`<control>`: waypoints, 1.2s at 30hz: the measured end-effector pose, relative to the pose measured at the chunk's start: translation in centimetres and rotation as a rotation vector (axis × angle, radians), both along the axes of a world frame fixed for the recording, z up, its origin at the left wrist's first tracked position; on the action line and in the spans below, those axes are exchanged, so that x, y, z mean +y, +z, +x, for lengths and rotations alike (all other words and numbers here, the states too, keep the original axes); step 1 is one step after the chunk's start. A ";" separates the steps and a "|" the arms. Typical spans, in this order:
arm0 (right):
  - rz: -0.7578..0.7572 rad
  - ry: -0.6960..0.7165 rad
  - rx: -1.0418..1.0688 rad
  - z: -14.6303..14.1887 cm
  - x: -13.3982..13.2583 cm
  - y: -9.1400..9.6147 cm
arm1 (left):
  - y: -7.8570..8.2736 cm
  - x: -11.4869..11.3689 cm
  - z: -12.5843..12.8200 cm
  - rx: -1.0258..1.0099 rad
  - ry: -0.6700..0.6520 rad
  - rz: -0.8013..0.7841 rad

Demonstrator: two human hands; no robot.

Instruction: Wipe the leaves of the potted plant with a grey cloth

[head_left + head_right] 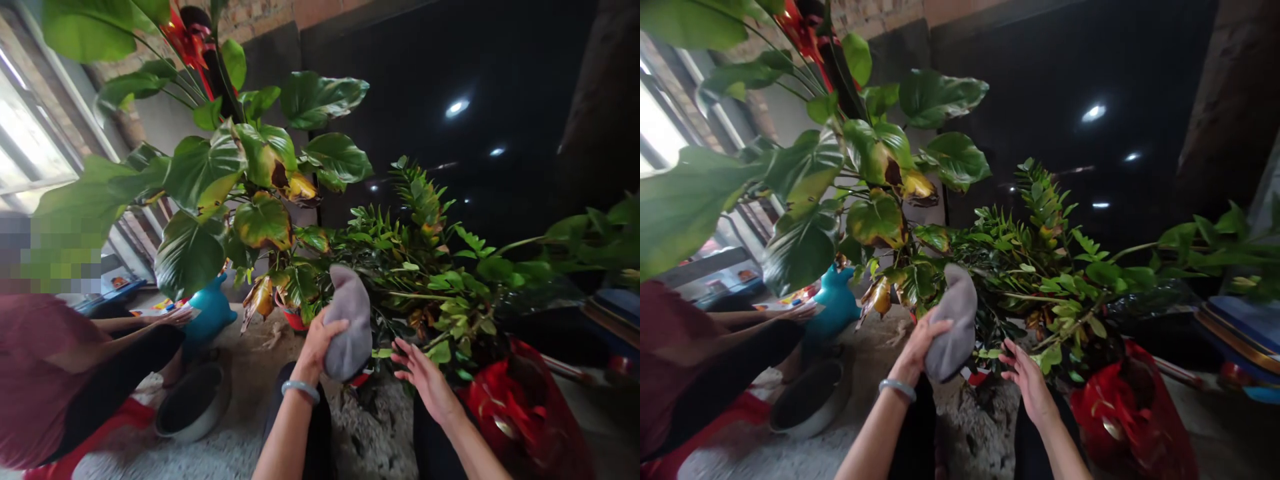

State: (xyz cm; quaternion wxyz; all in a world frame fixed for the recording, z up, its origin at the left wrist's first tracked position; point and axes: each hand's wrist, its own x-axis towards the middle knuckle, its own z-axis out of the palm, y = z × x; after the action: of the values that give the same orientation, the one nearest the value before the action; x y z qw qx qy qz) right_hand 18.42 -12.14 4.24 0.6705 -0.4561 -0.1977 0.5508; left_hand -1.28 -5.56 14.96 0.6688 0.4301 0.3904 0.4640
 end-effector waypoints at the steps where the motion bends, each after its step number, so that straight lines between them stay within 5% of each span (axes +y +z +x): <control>1: -0.005 0.030 0.023 0.2 -0.1 -0.2 | -1.0 -0.5 0.1 0.034 -0.052 -0.045; 5: -0.046 0.154 0.062 0.7 -0.1 -0.5 | -1.8 -1.8 -0.2 -0.023 -0.204 -0.030; 11: -0.004 0.129 0.165 1.0 0.2 -0.3 | 2.0 0.6 -0.1 -0.118 0.049 0.132; 14: 0.012 0.095 0.198 1.1 0.2 -0.6 | -0.4 0.7 0.6 -0.009 0.028 0.063; 17: 0.029 0.114 0.214 1.4 0.4 -1.0 | -3.6 -0.8 1.0 0.039 -0.153 -0.056; 19: 0.027 0.139 0.212 1.5 0.5 -1.2 | -4.0 -1.8 1.1 -0.003 -0.242 -0.063; 22: -0.001 0.140 0.207 1.5 0.6 -1.2 | -1.1 -1.5 0.7 -0.090 -0.204 0.084; 26: -0.009 0.123 0.220 1.5 0.7 -1.2 | 2.7 0.8 0.1 -0.109 0.020 0.199; 29: 0.007 0.105 0.235 1.6 0.8 -1.4 | 0.9 1.2 0.3 0.006 0.084 0.101; 33: 0.011 0.136 0.237 1.7 0.8 -1.7 | -3.7 -0.7 0.9 0.069 -0.137 -0.045; 36: 0.001 0.137 0.229 1.5 0.9 -1.5 | -2.8 -1.5 1.1 0.010 -0.202 0.015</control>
State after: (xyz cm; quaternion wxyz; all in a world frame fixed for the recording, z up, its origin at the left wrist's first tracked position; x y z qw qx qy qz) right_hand 19.88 -11.28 2.69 0.6496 -0.3754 -0.1510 0.6437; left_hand -0.21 -7.02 12.18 0.7071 0.4745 0.3448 0.3949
